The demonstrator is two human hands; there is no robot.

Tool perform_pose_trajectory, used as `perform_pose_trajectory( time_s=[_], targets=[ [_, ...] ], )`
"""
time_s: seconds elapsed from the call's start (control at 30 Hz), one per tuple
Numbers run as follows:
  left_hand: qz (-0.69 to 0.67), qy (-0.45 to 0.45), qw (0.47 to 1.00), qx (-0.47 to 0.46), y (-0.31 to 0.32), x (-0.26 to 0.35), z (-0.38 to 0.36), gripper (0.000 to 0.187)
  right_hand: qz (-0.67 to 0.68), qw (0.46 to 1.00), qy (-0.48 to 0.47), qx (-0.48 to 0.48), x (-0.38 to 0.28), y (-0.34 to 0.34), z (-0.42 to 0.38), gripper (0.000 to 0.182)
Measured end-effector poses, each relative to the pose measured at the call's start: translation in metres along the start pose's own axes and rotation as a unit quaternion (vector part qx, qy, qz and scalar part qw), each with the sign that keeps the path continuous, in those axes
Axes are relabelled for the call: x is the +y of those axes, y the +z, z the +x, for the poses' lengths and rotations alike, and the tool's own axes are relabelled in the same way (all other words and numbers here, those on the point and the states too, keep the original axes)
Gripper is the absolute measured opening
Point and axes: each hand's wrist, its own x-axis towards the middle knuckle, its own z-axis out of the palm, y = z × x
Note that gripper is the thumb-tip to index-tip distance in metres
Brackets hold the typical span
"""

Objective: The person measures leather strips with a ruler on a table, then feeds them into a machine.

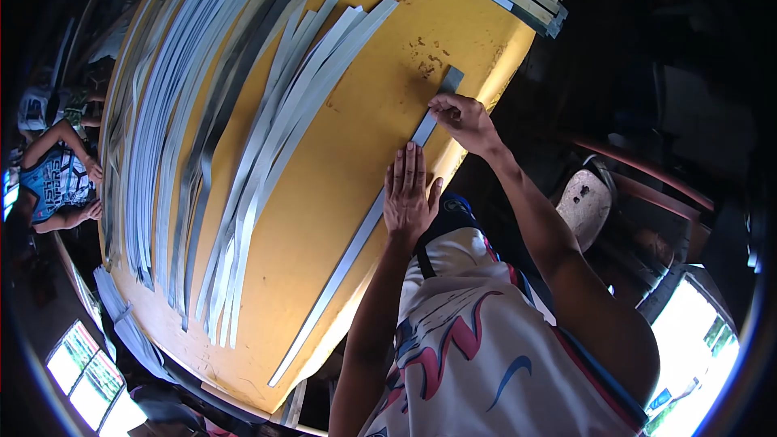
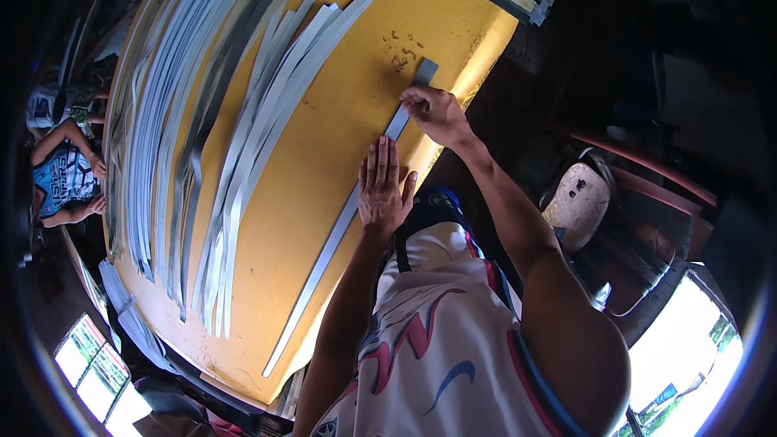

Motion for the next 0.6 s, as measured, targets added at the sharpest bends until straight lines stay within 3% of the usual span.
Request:
perform_pose_trajectory(
  time_s=[0.17, 0.6],
  targets=[
    [-0.004, -0.013, 1.000, -0.010, -0.001, 0.001, 0.000, 0.070, 0.045, 0.995, -0.029, 0.086, 0.008, 0.002, -0.004, 0.021],
    [-0.002, -0.016, 1.000, -0.002, -0.001, 0.001, -0.001, 0.068, -0.037, 0.996, -0.064, 0.052, -0.006, 0.004, -0.011, 0.034]
  ],
)
